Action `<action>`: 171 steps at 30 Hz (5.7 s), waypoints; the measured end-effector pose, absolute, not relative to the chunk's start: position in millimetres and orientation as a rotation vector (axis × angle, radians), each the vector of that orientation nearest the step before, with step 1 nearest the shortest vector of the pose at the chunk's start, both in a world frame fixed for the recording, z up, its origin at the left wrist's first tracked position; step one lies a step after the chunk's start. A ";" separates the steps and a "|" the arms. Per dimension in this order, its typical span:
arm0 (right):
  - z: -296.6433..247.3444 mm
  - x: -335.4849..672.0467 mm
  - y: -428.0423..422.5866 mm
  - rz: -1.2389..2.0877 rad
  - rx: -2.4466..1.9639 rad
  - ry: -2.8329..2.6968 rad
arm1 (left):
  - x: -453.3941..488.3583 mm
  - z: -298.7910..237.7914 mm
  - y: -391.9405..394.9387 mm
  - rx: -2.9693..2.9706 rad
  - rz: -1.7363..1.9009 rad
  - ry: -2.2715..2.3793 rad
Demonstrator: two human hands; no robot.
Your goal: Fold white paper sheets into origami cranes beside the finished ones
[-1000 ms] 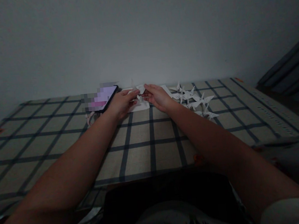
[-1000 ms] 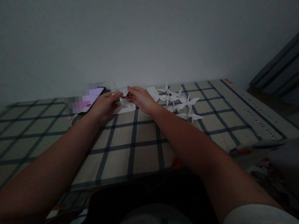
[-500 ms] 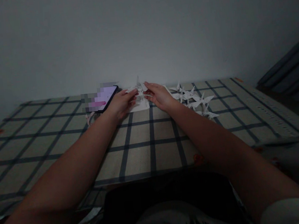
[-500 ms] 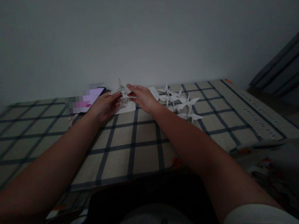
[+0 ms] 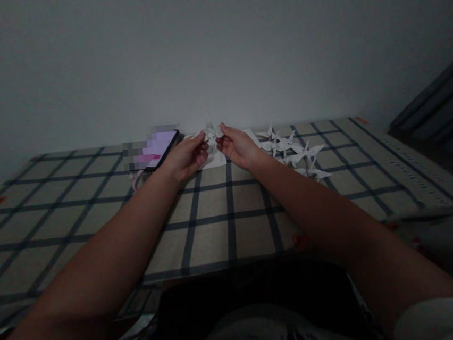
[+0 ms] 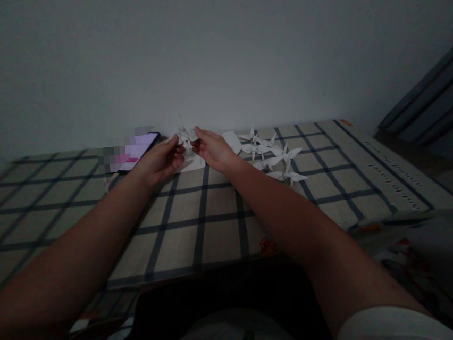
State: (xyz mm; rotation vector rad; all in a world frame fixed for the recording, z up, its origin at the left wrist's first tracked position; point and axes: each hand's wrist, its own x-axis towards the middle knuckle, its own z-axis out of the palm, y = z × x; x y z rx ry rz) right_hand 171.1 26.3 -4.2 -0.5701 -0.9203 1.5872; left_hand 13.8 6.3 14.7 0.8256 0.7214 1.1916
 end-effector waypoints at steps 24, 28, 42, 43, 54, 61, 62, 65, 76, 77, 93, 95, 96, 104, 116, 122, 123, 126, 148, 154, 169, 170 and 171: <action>-4.5 176.2 17.1 1.187 -0.842 -1.289 | 10.2 -2.1 12.6 1.106 1.378 1.083; -5.5 176.3 16.6 1.039 -0.874 -1.357 | 17.3 1.7 1.2 1.146 1.442 1.147; -3.3 179.6 22.7 1.510 -0.760 -0.941 | 14.9 9.7 5.0 0.841 1.277 0.918; -3.0 180.1 23.4 1.580 -0.753 -0.900 | 14.2 10.3 6.8 0.769 1.252 0.905; -7.5 185.3 31.5 1.692 -0.677 -0.743 | 6.2 12.4 19.1 0.499 1.205 0.857; -7.1 184.7 28.1 1.579 -0.766 -0.810 | 6.6 22.6 12.6 0.483 1.209 0.847; -6.8 184.3 27.5 1.515 -0.810 -0.847 | 6.7 23.9 11.7 0.487 1.226 0.845; -6.7 183.9 25.7 1.278 -0.972 -0.982 | 6.1 26.0 9.4 0.523 1.328 0.830; -9.0 180.3 19.2 0.674 -0.807 -1.315 | 5.4 17.0 8.9 0.602 1.460 0.777; -9.3 180.7 18.4 0.685 -0.821 -1.307 | 6.0 16.4 7.5 0.626 1.469 0.783; 7.1 215.0 -49.8 0.785 -1.090 -1.430 | 47.9 12.5 -33.8 0.994 1.262 0.815; 3.3 232.9 -66.6 0.756 -1.122 -1.370 | 64.1 13.5 -42.8 1.069 1.218 0.816; 1.9 242.8 -74.8 0.740 -1.138 -1.345 | 73.3 14.1 -47.8 1.106 1.209 0.818; -8.7 314.7 -149.7 0.486 -1.223 -1.240 | 151.0 -3.1 -86.9 1.477 1.186 0.859; -28.4 398.5 -189.8 0.196 -1.461 -1.158 | 211.7 -2.5 -127.6 2.582 0.969 0.742; -12.9 414.0 -146.2 0.244 -1.500 -1.216 | 235.6 -3.1 -112.8 2.674 0.978 0.818; -13.2 414.6 -139.9 0.244 -1.515 -1.232 | 238.5 -2.6 -108.3 2.686 0.978 0.834; -21.5 416.2 -127.0 0.262 -1.569 -1.247 | 246.3 -2.6 -96.3 2.750 0.970 0.833; -21.7 400.8 -145.6 -0.167 -1.763 -1.437 | 248.5 0.4 -96.2 2.772 0.963 0.843; 8.1 367.9 -151.5 -0.264 -1.650 -1.519 | 226.5 10.8 -85.1 2.707 1.012 0.769; 31.0 188.5 -25.9 0.182 -1.303 -1.984 | 34.0 3.7 -7.3 2.332 1.255 1.289; 28.4 179.5 -19.2 0.204 -1.337 -2.008 | 25.2 -0.8 -3.1 2.263 1.298 1.307; 24.6 172.2 -13.9 0.217 -1.360 -2.044 | 17.9 -5.3 0.4 2.193 1.337 1.315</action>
